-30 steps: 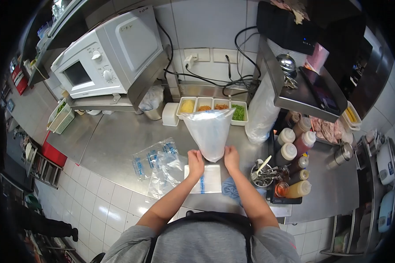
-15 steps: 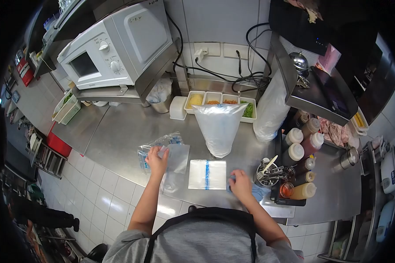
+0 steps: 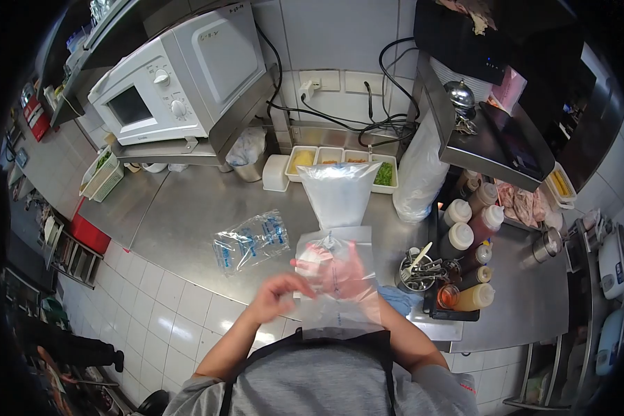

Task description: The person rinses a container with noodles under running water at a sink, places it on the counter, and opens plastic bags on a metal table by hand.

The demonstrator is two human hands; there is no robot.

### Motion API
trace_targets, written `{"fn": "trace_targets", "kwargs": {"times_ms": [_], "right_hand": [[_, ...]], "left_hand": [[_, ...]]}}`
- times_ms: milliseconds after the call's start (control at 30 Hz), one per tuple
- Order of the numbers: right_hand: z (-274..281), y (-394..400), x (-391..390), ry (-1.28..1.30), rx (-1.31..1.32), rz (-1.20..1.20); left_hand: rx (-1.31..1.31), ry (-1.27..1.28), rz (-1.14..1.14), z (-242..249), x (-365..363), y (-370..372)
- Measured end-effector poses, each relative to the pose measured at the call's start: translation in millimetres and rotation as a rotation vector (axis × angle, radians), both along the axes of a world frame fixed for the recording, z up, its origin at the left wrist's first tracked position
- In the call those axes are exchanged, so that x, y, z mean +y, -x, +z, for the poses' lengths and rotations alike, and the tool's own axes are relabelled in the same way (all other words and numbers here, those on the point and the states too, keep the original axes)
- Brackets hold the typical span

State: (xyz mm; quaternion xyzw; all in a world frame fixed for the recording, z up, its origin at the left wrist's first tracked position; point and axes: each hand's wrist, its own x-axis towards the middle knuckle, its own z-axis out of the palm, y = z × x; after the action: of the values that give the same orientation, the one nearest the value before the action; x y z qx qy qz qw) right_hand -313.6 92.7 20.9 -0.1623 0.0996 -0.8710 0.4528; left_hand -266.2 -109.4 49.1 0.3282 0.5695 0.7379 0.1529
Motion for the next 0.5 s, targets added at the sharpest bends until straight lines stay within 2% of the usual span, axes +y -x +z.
{"fn": "trace_targets", "kwargs": {"times_ms": [67, 100, 167, 267, 300, 400, 500], "right_hand": [[5.1, 1.8, 2.6, 0.014, 0.084, -0.014], [8.7, 0.5, 3.3, -0.079, 0.156, -0.047], [6.5, 1.6, -2.2, -0.088, 0.232, 0.019], [14.2, -0.8, 2.6, -0.233, 0.319, 0.014], [17.5, -1.1, 7.5, -0.302, 0.343, -0.009], [11.9, 6.7, 36.5, -0.399, 0.156, -0.229], [33.2, 7.8, 52.4, -0.189, 0.249, -0.298]], "left_hand": [[0.128, 0.171, 0.640, -5.0, -3.2, 19.6], [-0.015, 0.171, 0.626, -4.0, 0.7, 25.0], [-0.291, 0.166, 0.593, 0.9, 11.9, 35.9], [-0.607, 0.056, 0.273, 16.4, 14.8, 50.1], [-0.550, -0.055, 0.370, 13.6, 19.2, 52.1], [-0.311, -0.021, 0.464, 12.2, 15.6, 60.1], [-0.300, 0.123, 0.468, 21.3, 15.7, 61.3]]}}
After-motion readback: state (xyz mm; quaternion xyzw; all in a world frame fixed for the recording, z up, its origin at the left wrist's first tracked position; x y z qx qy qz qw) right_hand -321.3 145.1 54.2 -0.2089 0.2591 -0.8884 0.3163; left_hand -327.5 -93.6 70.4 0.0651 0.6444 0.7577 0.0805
